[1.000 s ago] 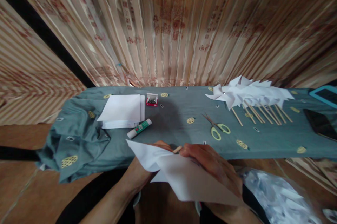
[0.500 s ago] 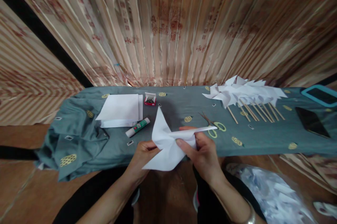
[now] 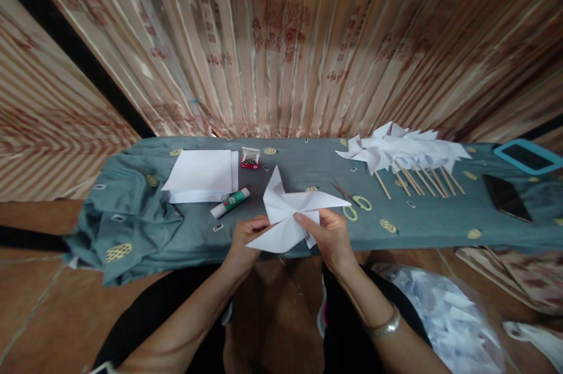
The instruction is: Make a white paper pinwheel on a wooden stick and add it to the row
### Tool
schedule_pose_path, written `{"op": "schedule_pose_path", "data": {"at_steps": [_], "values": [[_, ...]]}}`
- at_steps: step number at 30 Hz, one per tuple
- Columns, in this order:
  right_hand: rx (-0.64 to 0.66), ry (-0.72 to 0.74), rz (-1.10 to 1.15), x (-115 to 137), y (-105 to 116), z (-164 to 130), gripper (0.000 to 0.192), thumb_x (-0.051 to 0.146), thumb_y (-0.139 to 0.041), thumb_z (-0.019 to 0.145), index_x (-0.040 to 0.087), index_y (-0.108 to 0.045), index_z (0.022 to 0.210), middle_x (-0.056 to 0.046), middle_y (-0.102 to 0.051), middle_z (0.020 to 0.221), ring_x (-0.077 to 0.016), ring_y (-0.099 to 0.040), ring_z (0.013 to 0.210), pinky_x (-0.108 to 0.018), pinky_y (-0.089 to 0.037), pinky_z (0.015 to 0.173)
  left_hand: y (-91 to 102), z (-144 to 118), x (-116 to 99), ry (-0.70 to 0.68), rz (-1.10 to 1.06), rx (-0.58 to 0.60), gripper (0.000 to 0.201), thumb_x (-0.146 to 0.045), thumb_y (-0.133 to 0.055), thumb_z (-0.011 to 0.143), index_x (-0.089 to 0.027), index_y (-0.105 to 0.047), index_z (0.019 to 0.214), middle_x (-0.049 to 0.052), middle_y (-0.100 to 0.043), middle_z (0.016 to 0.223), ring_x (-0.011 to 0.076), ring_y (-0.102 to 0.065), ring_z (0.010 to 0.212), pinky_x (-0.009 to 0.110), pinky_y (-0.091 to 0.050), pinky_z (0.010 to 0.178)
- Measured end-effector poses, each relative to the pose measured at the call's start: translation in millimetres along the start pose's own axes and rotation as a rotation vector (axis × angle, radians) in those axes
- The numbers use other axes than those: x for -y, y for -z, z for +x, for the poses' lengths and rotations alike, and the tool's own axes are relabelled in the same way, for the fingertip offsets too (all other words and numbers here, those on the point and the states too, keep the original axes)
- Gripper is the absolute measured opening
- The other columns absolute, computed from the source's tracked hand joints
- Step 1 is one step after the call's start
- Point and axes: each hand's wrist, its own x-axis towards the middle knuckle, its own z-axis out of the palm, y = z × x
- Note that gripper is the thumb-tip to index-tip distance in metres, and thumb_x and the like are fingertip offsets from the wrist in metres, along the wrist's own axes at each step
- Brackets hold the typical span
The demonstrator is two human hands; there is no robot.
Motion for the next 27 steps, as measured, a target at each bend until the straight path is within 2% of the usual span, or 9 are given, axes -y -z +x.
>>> {"op": "schedule_pose_path", "data": {"at_steps": [4, 12, 18, 27], "values": [[-0.012, -0.038, 0.028, -1, 1, 2, 0.025, 0.034, -0.079, 0.055, 0.016, -0.070, 0.071, -0.001, -0.071, 0.068, -0.0136, -0.060, 0.057, -0.026, -0.048, 0.057, -1.7, 1, 0, -0.020, 0.017, -0.008, 0.018, -0.029, -0.079, 0.056, -0.013, -0.077, 0.066, 0.004, -0.065, 0.066, 0.0173, -0.057, 0.064, 0.026, -0.044, 0.060], [0.005, -0.035, 0.070, -5, 3, 4, 0.023, 0.032, -0.079, 0.057, 0.017, -0.071, 0.072, 0.000, -0.071, 0.068, -0.0128, -0.060, 0.058, -0.025, -0.048, 0.057, -5.5, -1, -4, -0.045, 0.079, -0.013, 0.014, -0.021, -0.079, 0.054, -0.014, -0.076, 0.066, 0.004, -0.068, 0.070, 0.0187, -0.059, 0.068, 0.027, -0.044, 0.064], [0.005, -0.058, 0.071, -11, 5, 7, 0.025, 0.035, -0.079, 0.055, 0.017, -0.071, 0.071, -0.001, -0.072, 0.070, -0.0143, -0.062, 0.059, -0.027, -0.049, 0.060, -3.1, 3, 5, -0.026, 0.099, -0.012, 0.014, -0.023, -0.073, 0.058, -0.013, -0.076, 0.068, 0.006, -0.068, 0.073, 0.0179, -0.058, 0.070, 0.026, -0.042, 0.063], [-0.025, -0.127, 0.096, -7, 4, 10, 0.028, 0.034, -0.082, 0.049, 0.017, -0.069, 0.067, -0.001, -0.071, 0.065, -0.0142, -0.061, 0.056, -0.027, -0.049, 0.058, -7.2, 8, 15, 0.035, 0.029, -0.033, 0.021, -0.027, -0.076, 0.054, -0.012, -0.075, 0.069, 0.007, -0.070, 0.071, 0.0187, -0.061, 0.063, 0.027, -0.046, 0.059]]}}
